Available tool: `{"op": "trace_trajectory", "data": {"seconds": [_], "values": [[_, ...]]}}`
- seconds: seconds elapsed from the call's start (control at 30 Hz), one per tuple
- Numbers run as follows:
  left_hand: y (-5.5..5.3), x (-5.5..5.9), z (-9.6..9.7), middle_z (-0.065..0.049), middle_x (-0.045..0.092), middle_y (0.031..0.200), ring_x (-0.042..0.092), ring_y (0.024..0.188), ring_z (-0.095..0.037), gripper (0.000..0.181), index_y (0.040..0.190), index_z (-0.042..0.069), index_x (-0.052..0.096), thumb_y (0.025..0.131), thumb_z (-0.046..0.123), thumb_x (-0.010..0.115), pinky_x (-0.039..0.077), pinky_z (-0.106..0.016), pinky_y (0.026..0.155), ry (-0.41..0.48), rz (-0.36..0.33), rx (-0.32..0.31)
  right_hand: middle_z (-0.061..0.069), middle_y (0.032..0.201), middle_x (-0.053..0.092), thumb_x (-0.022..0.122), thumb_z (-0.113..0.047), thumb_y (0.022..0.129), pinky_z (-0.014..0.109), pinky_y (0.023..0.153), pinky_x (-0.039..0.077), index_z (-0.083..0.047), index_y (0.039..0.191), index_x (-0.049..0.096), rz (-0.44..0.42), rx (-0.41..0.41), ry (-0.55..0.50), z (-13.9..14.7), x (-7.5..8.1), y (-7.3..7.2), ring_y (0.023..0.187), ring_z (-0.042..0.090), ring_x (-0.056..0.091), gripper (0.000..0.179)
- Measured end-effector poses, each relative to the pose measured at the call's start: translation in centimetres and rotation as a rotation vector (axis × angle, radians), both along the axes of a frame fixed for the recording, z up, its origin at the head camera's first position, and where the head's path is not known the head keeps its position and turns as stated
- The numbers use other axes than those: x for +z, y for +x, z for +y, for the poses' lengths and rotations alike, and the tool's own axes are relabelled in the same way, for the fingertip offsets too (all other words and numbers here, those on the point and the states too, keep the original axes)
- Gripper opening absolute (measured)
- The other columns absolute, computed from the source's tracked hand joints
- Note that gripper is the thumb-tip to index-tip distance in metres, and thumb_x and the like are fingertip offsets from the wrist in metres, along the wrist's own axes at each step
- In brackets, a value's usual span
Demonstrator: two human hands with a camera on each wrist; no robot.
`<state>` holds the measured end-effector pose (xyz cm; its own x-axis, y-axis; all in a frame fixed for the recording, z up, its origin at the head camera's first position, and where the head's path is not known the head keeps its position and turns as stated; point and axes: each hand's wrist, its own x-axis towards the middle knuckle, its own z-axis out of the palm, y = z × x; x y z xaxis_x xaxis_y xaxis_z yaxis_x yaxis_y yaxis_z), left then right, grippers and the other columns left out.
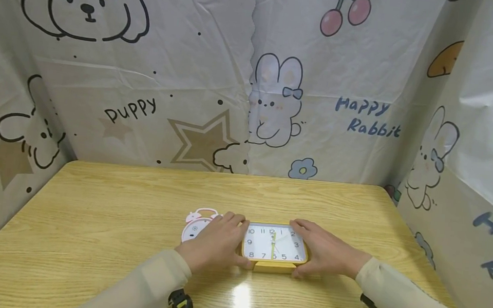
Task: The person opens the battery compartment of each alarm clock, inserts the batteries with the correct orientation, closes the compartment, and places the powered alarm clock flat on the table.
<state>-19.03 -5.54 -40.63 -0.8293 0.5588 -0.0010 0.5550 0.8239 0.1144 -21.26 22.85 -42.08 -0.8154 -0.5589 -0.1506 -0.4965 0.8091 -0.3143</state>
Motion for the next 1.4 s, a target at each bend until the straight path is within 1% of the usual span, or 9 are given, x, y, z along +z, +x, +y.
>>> {"op": "trace_trajectory", "data": {"seconds": [0.3, 0.6, 0.77, 0.9, 0.97, 1.03, 1.13, 1.23, 1.4], "values": [[-0.4, 0.1, -0.1, -0.017, 0.054, 0.147, 0.052, 0.133, -0.032, 0.098, 0.144, -0.001, 0.052, 0.077, 0.067, 0.076, 0.045, -0.049, 0.111, -0.004, 0.004, 0.001, 0.023, 0.161, 0.034, 0.089, -0.052, 0.070, 0.052, 0.119, 0.037, 0.003, 0.156, 0.030, 0.024, 0.024, 0.000, -0.1, 0.0, -0.4, 0.147, 0.039, 0.038, 0.117], [-0.5, 0.2, -0.1, -0.017, 0.052, 0.149, 0.050, 0.135, -0.033, 0.100, 0.146, 0.000, 0.050, 0.077, 0.067, 0.076, 0.043, -0.050, 0.113, 0.005, -0.016, 0.012, 0.024, 0.161, 0.033, 0.090, -0.050, 0.069, 0.052, 0.119, 0.037, 0.003, 0.156, 0.029, 0.031, 0.022, -0.011, -0.1, 0.1, -0.4, 0.147, 0.039, 0.038, 0.118], [-0.4, 0.0, -0.2, -0.017, 0.052, 0.149, 0.050, 0.136, -0.033, 0.100, 0.147, 0.001, 0.049, 0.077, 0.067, 0.075, 0.044, -0.051, 0.113, 0.008, -0.014, 0.012, 0.022, 0.162, 0.032, 0.089, -0.053, 0.068, 0.051, 0.118, 0.038, 0.001, 0.157, 0.029, 0.035, 0.030, -0.001, -0.1, 0.0, -0.4, 0.147, 0.037, 0.038, 0.121], [-0.2, 0.0, -0.3, -0.015, 0.053, 0.147, 0.051, 0.133, -0.032, 0.097, 0.149, 0.005, 0.048, 0.077, 0.066, 0.076, 0.045, -0.052, 0.111, 0.020, -0.003, 0.007, 0.019, 0.163, 0.029, 0.084, -0.063, 0.069, 0.052, 0.116, 0.040, 0.001, 0.158, 0.027, 0.032, 0.045, 0.011, -0.1, 0.2, -0.2, 0.147, 0.035, 0.038, 0.123], [-0.1, 0.1, -0.3, -0.015, 0.054, 0.146, 0.051, 0.133, -0.032, 0.095, 0.149, 0.008, 0.048, 0.078, 0.065, 0.076, 0.046, -0.052, 0.109, 0.028, 0.000, 0.007, 0.017, 0.164, 0.028, 0.078, -0.068, 0.073, 0.054, 0.115, 0.042, -0.001, 0.159, 0.027, 0.029, 0.049, 0.006, 0.0, 0.4, -0.2, 0.147, 0.035, 0.039, 0.120], [0.1, 0.2, -0.4, -0.014, 0.054, 0.146, 0.051, 0.133, -0.032, 0.094, 0.149, 0.010, 0.048, 0.078, 0.065, 0.076, 0.046, -0.052, 0.109, 0.037, -0.003, 0.012, 0.016, 0.165, 0.027, 0.071, -0.070, 0.078, 0.057, 0.113, 0.042, -0.005, 0.159, 0.028, 0.033, 0.046, -0.008, -0.1, 0.5, -0.1, 0.147, 0.036, 0.038, 0.114], [0.3, 0.5, -0.5, -0.014, 0.053, 0.147, 0.051, 0.134, -0.033, 0.091, 0.149, 0.012, 0.049, 0.079, 0.064, 0.075, 0.046, -0.052, 0.110, 0.044, -0.008, 0.022, 0.016, 0.165, 0.028, 0.065, -0.069, 0.084, 0.060, 0.111, 0.043, -0.009, 0.158, 0.032, 0.065, 0.046, -0.034, -0.2, 0.8, -0.1, 0.148, 0.038, 0.038, 0.101], [0.4, 0.6, -0.8, -0.014, 0.053, 0.147, 0.051, 0.134, -0.033, 0.087, 0.149, 0.013, 0.050, 0.081, 0.062, 0.075, 0.046, -0.053, 0.110, 0.053, -0.009, 0.026, 0.014, 0.164, 0.032, 0.064, -0.065, 0.087, 0.060, 0.110, 0.044, -0.012, 0.156, 0.039, 0.120, 0.055, -0.046, -0.3, 1.1, -0.1, 0.147, 0.037, 0.039, 0.090], [0.6, 0.5, -1.5, -0.013, 0.057, 0.144, 0.053, 0.133, -0.033, 0.083, 0.147, 0.012, 0.052, 0.082, 0.059, 0.076, 0.047, -0.052, 0.109, 0.090, 0.023, 0.012, 0.013, 0.160, 0.039, 0.066, -0.061, 0.088, 0.057, 0.110, 0.045, -0.016, 0.150, 0.050, 0.183, 0.071, -0.054, -0.8, 1.3, 0.0, 0.144, 0.034, 0.043, 0.078]]}}
